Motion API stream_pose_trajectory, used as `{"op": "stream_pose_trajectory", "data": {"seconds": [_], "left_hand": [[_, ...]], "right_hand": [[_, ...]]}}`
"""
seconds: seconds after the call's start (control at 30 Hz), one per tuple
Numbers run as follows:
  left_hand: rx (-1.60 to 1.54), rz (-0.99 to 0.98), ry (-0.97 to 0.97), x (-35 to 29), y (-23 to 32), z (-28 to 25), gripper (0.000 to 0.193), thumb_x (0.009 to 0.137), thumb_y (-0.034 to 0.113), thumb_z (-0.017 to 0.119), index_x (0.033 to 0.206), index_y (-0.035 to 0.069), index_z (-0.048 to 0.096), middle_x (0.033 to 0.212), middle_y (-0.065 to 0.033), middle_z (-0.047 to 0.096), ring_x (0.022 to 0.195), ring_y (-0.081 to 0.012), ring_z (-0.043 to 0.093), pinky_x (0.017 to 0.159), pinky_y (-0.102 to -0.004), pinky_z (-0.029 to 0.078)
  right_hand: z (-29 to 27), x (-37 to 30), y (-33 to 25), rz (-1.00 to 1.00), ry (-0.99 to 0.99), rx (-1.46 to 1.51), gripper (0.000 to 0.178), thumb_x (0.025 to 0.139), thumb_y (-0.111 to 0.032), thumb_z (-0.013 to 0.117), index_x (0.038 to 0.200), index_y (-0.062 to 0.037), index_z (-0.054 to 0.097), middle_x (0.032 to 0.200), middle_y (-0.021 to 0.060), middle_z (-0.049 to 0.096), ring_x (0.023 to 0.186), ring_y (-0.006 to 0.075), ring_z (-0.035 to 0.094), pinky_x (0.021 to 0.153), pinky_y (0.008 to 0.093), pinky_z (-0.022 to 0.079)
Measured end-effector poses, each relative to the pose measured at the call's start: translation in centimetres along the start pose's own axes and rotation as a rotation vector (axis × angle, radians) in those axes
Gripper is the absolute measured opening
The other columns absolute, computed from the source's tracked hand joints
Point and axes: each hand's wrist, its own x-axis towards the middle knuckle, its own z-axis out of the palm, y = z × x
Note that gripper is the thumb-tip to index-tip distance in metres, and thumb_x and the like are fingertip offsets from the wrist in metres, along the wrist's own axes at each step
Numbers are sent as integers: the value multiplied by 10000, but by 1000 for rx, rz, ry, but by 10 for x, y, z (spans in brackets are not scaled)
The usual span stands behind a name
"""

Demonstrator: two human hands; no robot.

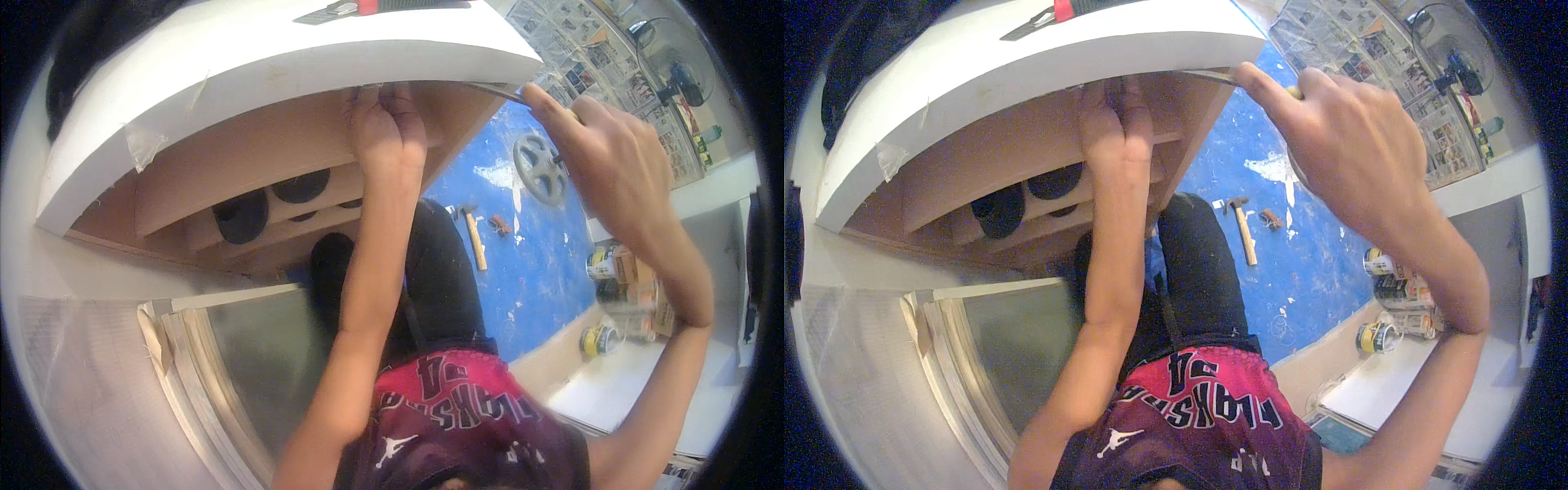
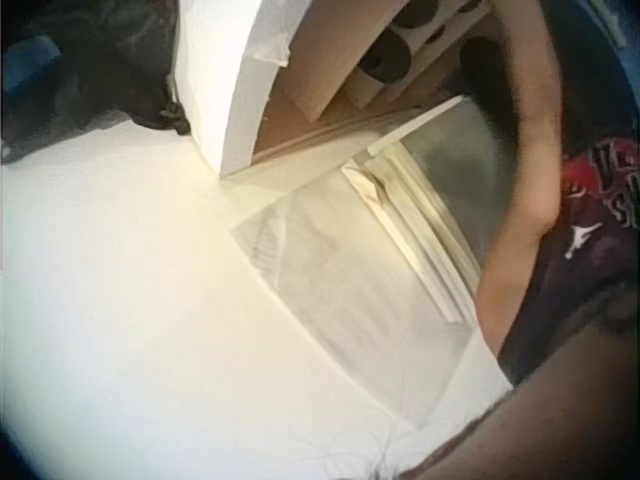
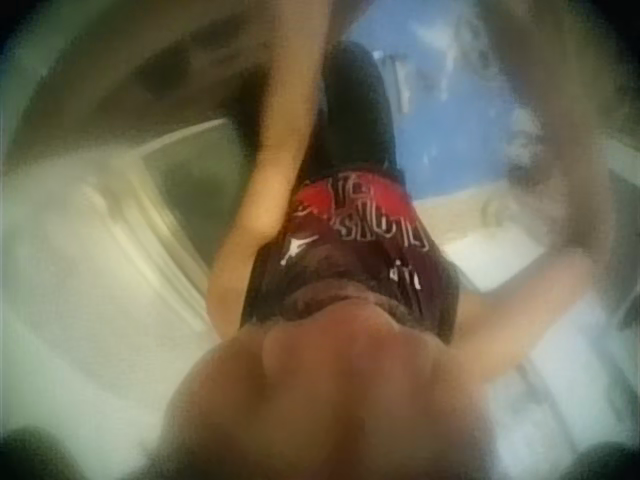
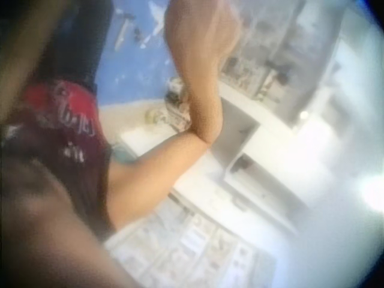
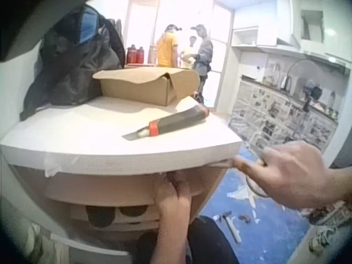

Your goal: The person is assembling a white wooden cabinet. They use a utility knife to trim a white edge banding, a hammer to tap it into place, and a chisel to clean up the edges. The person works on the top and side edges of the cabinet.

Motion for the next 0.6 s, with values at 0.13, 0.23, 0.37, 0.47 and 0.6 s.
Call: {"op": "stream_pose_trajectory", "data": {"seconds": [0.13,0.23,0.37,0.47,0.6], "left_hand": [[-135,170,-19,-40,28,19,376,930,16,558,1299,27,486,1181,-101,583,1121,-192,573,988,-328,484],[-99,132,-47,-23,10,2,372,929,22,568,1293,40,494,1169,-93,594,1106,-188,574,987,-324,489],[-82,162,21,-43,27,16,306,941,-5,547,1240,52,515,1160,-89,582,1066,-204,580,973,-326,504],[-85,173,12,-32,17,14,315,958,-3,528,1267,54,507,1174,-92,580,1079,-203,576,981,-334,502],[-39,133,59,-30,24,20,328,970,6,516,1296,25,483,1205,-105,577,1116,-211,570,1004,-347,499]], "right_hand": [[-48,-14,-21,15,-118,45,558,849,-49,661,1365,-229,546,702,21,507,613,172,539,527,344,437],[-34,-11,-10,-17,-84,7,527,843,-48,667,1340,-202,584,706,13,504,620,164,534,528,330,437],[-33,-24,-16,-32,-32,-22,566,847,-53,666,1370,-236,551,688,6,506,598,154,528,493,320,410],[-19,-18,1,-48,44,-6,564,841,-66,677,1359,-256,562,651,-7,500,569,132,526,460,306,397],[-18,-25,-8,-41,66,-56,586,835,-89,699,1372,-271,547,640,-2,497,556,135,520,454,295,387]]}}
